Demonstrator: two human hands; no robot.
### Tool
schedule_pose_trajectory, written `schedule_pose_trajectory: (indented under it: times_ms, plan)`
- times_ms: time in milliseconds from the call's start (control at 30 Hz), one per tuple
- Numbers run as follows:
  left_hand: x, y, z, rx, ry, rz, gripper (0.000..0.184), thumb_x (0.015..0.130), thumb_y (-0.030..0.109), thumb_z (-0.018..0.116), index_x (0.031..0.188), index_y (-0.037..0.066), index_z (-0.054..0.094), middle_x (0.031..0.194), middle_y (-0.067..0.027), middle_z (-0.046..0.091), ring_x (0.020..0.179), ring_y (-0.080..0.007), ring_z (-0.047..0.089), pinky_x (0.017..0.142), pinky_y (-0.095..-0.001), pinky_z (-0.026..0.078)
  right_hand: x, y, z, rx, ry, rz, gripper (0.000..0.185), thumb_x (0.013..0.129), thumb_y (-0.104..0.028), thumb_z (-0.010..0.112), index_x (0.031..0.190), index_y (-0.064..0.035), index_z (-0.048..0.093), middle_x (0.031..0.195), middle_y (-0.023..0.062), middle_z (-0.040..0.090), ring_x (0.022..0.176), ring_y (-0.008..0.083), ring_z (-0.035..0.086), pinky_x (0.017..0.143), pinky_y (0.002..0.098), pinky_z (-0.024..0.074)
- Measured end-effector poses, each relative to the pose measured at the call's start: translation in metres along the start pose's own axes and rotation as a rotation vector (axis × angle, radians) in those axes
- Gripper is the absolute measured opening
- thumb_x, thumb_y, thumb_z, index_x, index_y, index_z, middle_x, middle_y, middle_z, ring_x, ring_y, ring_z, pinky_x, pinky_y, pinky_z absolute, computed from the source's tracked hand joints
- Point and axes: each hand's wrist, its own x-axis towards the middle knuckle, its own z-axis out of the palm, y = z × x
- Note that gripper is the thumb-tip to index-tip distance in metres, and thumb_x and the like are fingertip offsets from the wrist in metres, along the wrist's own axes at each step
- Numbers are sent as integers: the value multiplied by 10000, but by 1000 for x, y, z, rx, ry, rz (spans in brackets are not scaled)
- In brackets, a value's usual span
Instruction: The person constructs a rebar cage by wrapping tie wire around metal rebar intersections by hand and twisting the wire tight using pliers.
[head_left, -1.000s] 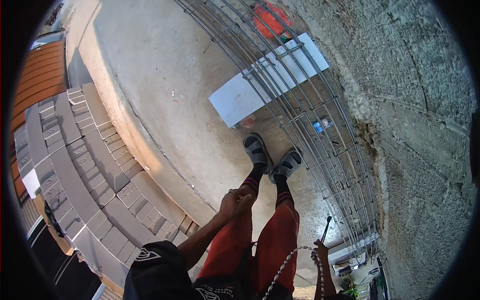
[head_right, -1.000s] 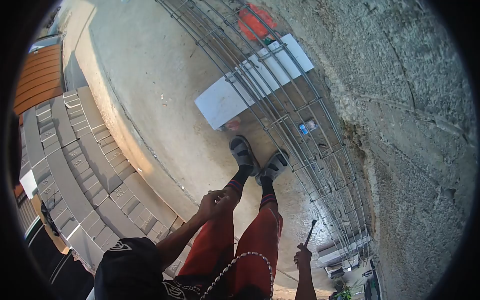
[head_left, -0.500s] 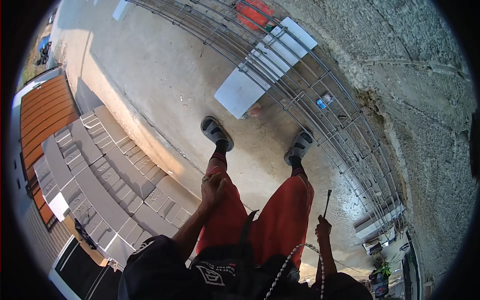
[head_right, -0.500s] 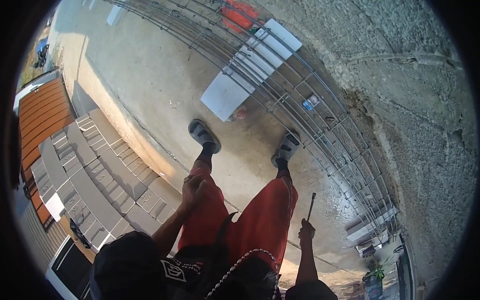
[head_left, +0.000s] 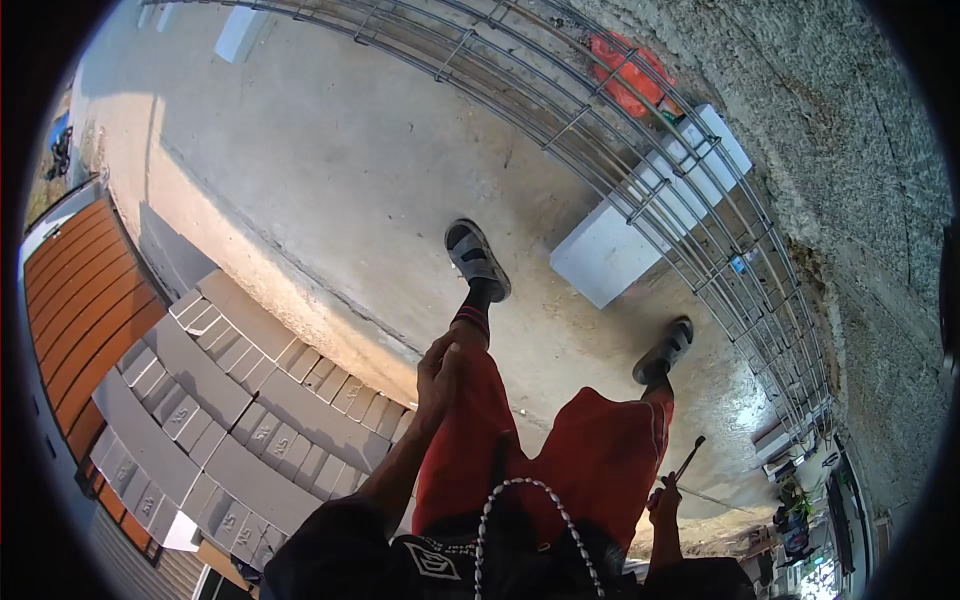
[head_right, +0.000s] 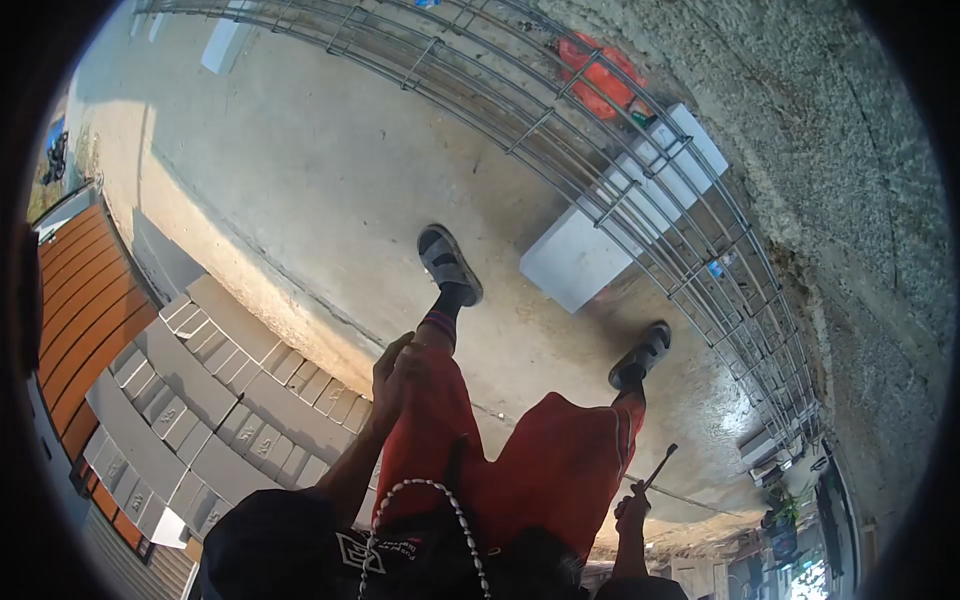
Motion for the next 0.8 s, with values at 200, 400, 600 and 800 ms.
schedule_pose_trajectory:
  times_ms: [200, 400, 600, 800]
  plan:
    - [51, -3, -129, 419, -86, -67, 421, 870, 318, 571, 1101, -33, 592, 961, -164, 644, 802, -212, 644, 667, -298, 508, -97, -3, 130, -167, -134, -27, 355, 863, -406, 564, 1019, -89, 595, 477, -35, 362, 335, 83, 337, 321, 258, 265]
    - [136, 66, -126, 303, -91, -104, 410, 883, 318, 547, 1108, -22, 592, 865, -109, 643, 748, -171, 626, 639, -274, 473, -124, -39, 231, -142, -232, -218, 317, 873, -371, 568, 1000, -81, 596, 512, -52, 372, 375, 56, 335, 347, 231, 273]
    - [208, 146, -81, 448, -276, 45, 350, 870, 278, 578, 1060, -14, 606, 885, -127, 639, 843, -169, 618, 685, -273, 465, -112, -65, 317, -74, -224, -190, 270, 871, -358, 578, 892, -90, 600, 499, -48, 372, 368, 61, 333, 347, 236, 279]
    - [346, 200, -8, 826, -277, 595, 274, 805, 160, 661, 1036, 21, 614, 903, -141, 641, 843, -243, 626, 734, -370, 486, -22, -96, 392, -329, -71, -499, 339, 846, -394, 602, 872, -58, 635, 580, 60, 567, 539, 146, 572, 499, 323, 439]
